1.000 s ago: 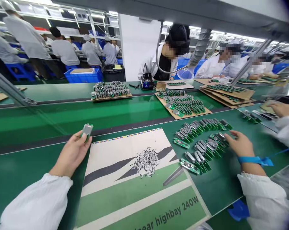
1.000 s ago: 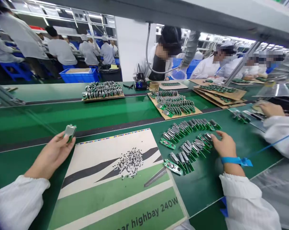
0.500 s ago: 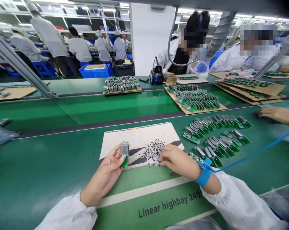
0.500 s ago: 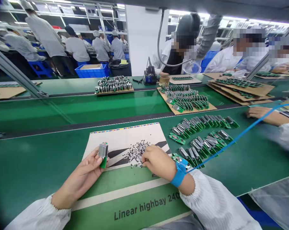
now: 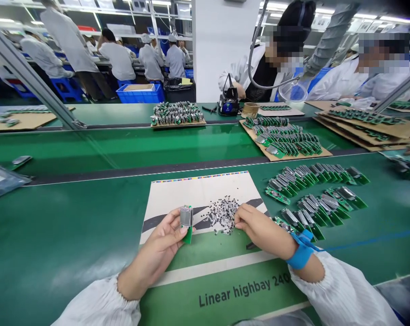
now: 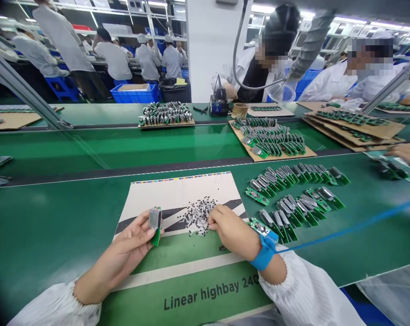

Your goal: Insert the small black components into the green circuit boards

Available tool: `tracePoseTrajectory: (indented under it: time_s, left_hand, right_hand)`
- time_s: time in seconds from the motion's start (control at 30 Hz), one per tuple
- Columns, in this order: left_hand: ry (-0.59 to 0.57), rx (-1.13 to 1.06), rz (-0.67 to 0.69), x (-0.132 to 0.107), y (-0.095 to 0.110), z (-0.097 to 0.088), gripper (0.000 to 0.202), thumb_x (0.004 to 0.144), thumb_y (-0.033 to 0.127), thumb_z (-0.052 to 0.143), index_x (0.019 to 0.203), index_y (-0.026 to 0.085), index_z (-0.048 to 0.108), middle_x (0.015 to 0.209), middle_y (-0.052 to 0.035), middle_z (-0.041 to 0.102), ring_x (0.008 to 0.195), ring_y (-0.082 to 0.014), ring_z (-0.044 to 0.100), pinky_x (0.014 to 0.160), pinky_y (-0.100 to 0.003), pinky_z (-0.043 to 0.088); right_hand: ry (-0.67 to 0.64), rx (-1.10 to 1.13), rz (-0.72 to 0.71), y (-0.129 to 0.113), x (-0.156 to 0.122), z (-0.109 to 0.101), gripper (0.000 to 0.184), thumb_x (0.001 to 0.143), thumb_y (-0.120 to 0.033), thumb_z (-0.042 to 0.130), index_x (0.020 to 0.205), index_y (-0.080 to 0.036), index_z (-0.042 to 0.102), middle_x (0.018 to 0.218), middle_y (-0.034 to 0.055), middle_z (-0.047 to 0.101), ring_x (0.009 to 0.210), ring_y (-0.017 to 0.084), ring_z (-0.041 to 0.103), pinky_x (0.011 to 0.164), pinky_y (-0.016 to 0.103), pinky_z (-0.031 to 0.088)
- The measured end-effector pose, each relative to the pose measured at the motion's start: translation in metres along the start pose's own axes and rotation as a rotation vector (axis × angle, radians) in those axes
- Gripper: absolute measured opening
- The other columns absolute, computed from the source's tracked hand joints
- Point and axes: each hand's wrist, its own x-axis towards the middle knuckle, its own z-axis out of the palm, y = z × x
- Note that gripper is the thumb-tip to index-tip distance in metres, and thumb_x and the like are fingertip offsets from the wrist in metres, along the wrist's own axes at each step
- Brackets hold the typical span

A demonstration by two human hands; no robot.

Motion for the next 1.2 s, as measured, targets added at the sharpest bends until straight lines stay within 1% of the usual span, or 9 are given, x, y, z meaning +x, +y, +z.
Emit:
tracePoseTrajectory:
  time_s: [0.13,0.3,0.43,0.6,0.7,0.83,0.97,1.13,1.2]
  left_hand:
    - [-0.020,0.053,-0.032,-0.001,-0.002,0.005,0.043,0.074,0.020,0.077,0.114,0.027,0.062,0.109,-0.0023,0.063,0.091,-0.0129,0.060,0.077,-0.020,0.050]
    - [-0.042,0.109,-0.070,-0.005,-0.006,0.015,0.041,0.075,0.023,0.076,0.113,0.026,0.060,0.112,-0.0032,0.061,0.093,-0.0140,0.058,0.082,-0.023,0.048]
    - [-0.065,0.137,-0.093,-0.008,-0.007,0.018,0.034,0.078,0.026,0.074,0.109,0.024,0.060,0.106,-0.0022,0.061,0.091,-0.0137,0.059,0.082,-0.024,0.047]
    - [-0.078,0.178,-0.106,-0.012,-0.009,0.024,0.032,0.079,0.034,0.071,0.107,0.024,0.059,0.100,-0.0004,0.061,0.087,-0.0144,0.061,0.079,-0.026,0.045]
    - [-0.058,0.201,-0.083,-0.016,-0.014,0.028,0.031,0.078,0.036,0.073,0.103,0.023,0.060,0.093,0.0010,0.061,0.083,-0.0122,0.058,0.074,-0.023,0.044]
    - [-0.097,0.216,-0.072,-0.022,-0.025,0.031,0.033,0.075,0.036,0.076,0.099,0.022,0.057,0.088,0.0019,0.061,0.075,-0.0094,0.056,0.067,-0.021,0.042]
    - [-0.122,0.233,-0.057,-0.030,-0.034,0.031,0.031,0.076,0.036,0.076,0.092,0.022,0.055,0.076,0.0039,0.059,0.064,-0.0057,0.051,0.057,-0.017,0.037]
    - [-0.150,0.264,0.024,-0.036,-0.036,0.034,0.026,0.076,0.030,0.075,0.092,0.022,0.056,0.100,-0.0014,0.062,0.077,-0.0091,0.060,0.059,-0.016,0.044]
    - [-0.148,0.283,0.050,-0.036,-0.036,0.034,0.025,0.076,0.027,0.075,0.092,0.022,0.057,0.100,-0.0017,0.063,0.078,-0.0097,0.062,0.060,-0.016,0.047]
  right_hand:
    - [0.048,0.113,0.004,-0.008,-0.001,-0.011,0.020,0.090,-0.006,0.044,0.079,-0.020,0.049,0.074,0.0006,0.059,0.067,0.015,0.055,0.059,0.026,0.044]
    - [0.109,0.244,-0.088,-0.016,-0.004,-0.013,0.010,0.094,-0.018,0.049,0.087,-0.021,0.056,0.081,0.0019,0.062,0.072,0.016,0.057,0.062,0.027,0.047]
    - [0.138,0.362,-0.195,-0.019,-0.007,-0.013,0.014,0.094,-0.015,0.051,0.089,-0.021,0.062,0.085,0.0026,0.063,0.077,0.015,0.057,0.066,0.027,0.048]
    - [0.157,0.419,-0.222,-0.026,-0.010,-0.013,0.018,0.093,-0.011,0.051,0.094,-0.022,0.065,0.088,0.0026,0.064,0.078,0.014,0.058,0.066,0.025,0.049]
    - [0.181,0.438,-0.213,-0.030,-0.013,-0.011,0.015,0.093,-0.014,0.051,0.098,-0.024,0.063,0.087,0.0021,0.063,0.076,0.014,0.058,0.063,0.026,0.050]
    - [0.199,0.504,-0.213,-0.034,-0.019,-0.008,0.015,0.094,-0.018,0.052,0.105,-0.026,0.057,0.085,0.0016,0.063,0.074,0.015,0.059,0.060,0.027,0.051]
    - [0.319,0.587,-0.272,-0.043,-0.022,-0.001,0.022,0.091,-0.010,0.052,0.105,-0.027,0.052,0.089,0.0023,0.062,0.081,0.017,0.060,0.065,0.030,0.055]
    - [0.450,0.438,-0.386,-0.062,-0.021,0.011,0.032,0.084,0.003,0.049,0.103,-0.023,0.049,0.091,0.0027,0.063,0.094,0.016,0.062,0.080,0.030,0.056]
    - [0.478,0.332,-0.401,-0.066,-0.022,0.015,0.032,0.084,0.003,0.049,0.104,-0.022,0.049,0.094,0.0041,0.064,0.097,0.016,0.063,0.082,0.028,0.055]
